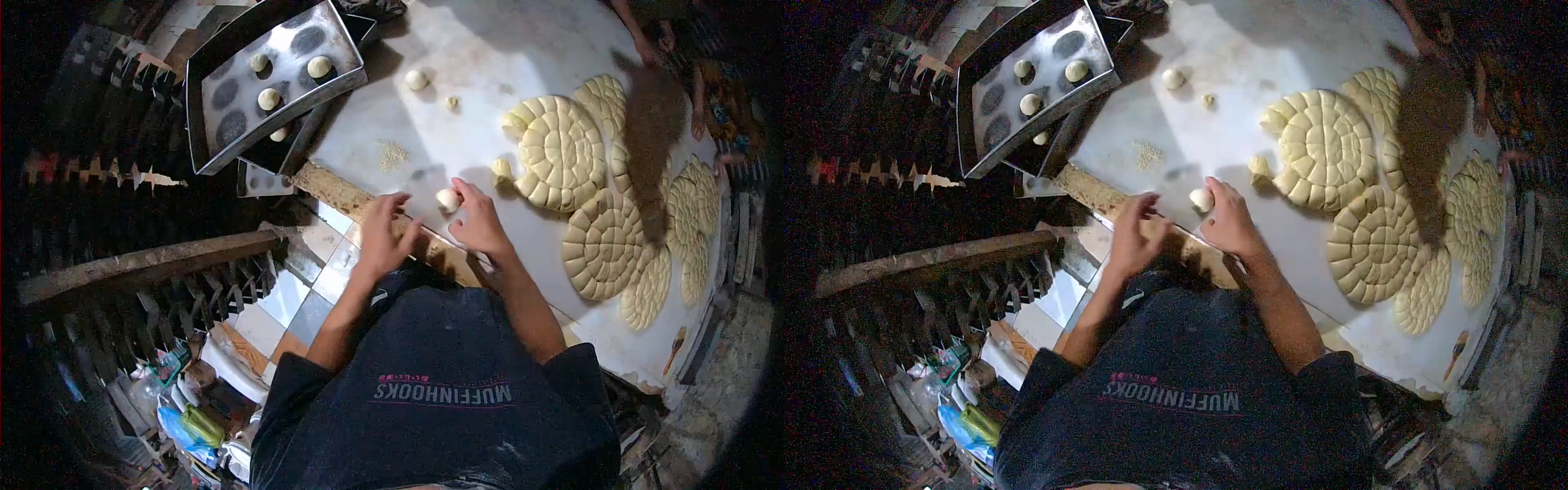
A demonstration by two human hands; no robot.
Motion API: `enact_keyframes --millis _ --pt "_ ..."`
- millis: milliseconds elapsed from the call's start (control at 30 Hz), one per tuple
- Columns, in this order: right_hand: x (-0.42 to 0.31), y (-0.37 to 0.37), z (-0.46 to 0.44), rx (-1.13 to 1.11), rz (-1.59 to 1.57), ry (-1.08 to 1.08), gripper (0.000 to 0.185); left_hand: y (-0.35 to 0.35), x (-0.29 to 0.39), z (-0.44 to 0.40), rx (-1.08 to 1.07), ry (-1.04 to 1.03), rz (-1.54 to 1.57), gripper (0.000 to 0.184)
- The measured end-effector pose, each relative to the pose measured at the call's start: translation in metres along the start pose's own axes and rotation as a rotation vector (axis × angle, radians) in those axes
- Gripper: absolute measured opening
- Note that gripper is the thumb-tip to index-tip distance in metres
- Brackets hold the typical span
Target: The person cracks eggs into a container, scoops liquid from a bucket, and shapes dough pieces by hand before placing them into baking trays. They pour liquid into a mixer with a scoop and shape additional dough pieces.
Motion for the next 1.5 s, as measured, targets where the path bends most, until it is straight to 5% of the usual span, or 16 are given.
enact_keyframes --millis 100,200,400,467,500,567,633,700,833,900,1133,1233,1333,1500 --pt "-0.003 0.027 0.012 0.289 0.204 0.224 0.067 -0.043 0.016 -0.013 -0.058 0.013 -0.092 0.052" --pt "0.005 0.047 0.026 0.331 0.130 0.048 0.058 -0.077 0.014 -0.024 0.110 -0.088 -0.228 0.060" --pt "0.004 0.049 0.044 0.295 -0.066 -0.029 0.047 -0.087 0.005 -0.034 -0.066 -0.088 -0.241 0.040" --pt "-0.017 0.043 0.038 0.283 -0.145 -0.001 0.049 -0.072 0.005 -0.030 -0.198 0.346 0.290 0.031" --pt "-0.032 0.038 0.035 0.271 -0.222 0.023 0.051 -0.068 0.003 -0.026 -0.194 0.355 0.292 0.031" --pt "-0.041 0.023 0.023 0.218 -0.294 0.001 0.052 -0.065 -0.003 -0.017 -0.141 0.534 0.783 0.030" --pt "-0.051 0.006 0.007 0.147 -0.178 0.257 0.052 -0.062 -0.010 -0.013 -0.075 0.477 0.882 0.030" --pt "-0.072 0.002 -0.005 0.106 -0.147 0.263 0.047 -0.047 -0.014 -0.010 0.046 0.597 1.218 0.034" --pt "-0.077 -0.005 -0.038 0.132 -0.255 0.085 0.041 0.012 -0.032 -0.004 0.235 0.596 0.947 0.036" --pt "-0.075 -0.007 -0.063 0.101 0.043 0.245 0.040 0.037 -0.061 0.001 0.304 0.486 0.744 0.036" --pt "-0.076 -0.041 -0.108 -0.066 0.382 0.343 0.040 0.113 -0.144 0.047 0.505 0.570 0.482 0.030" --pt "-0.096 -0.022 -0.118 -0.062 0.226 0.226 0.042 0.149 -0.169 0.069 0.612 0.635 0.440 0.025" --pt "-0.122 -0.023 -0.134 -0.243 -0.779 -0.208 0.039 0.173 -0.237 0.105 0.689 0.707 0.292 0.022" --pt "-0.220 -0.074 -0.176 -0.423 -0.756 0.006 0.043 0.202 -0.293 0.116 0.671 0.849 0.032 0.024"
Point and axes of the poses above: each hand's wrist, its own z-axis away from the middle knuckle, its own y-axis out of the back of the hand, x = y × z, the point moved 5 cm from there along -z, towards the middle knuckle, and after that the axes turned 4 degrees about x, right-handed, at the moved point
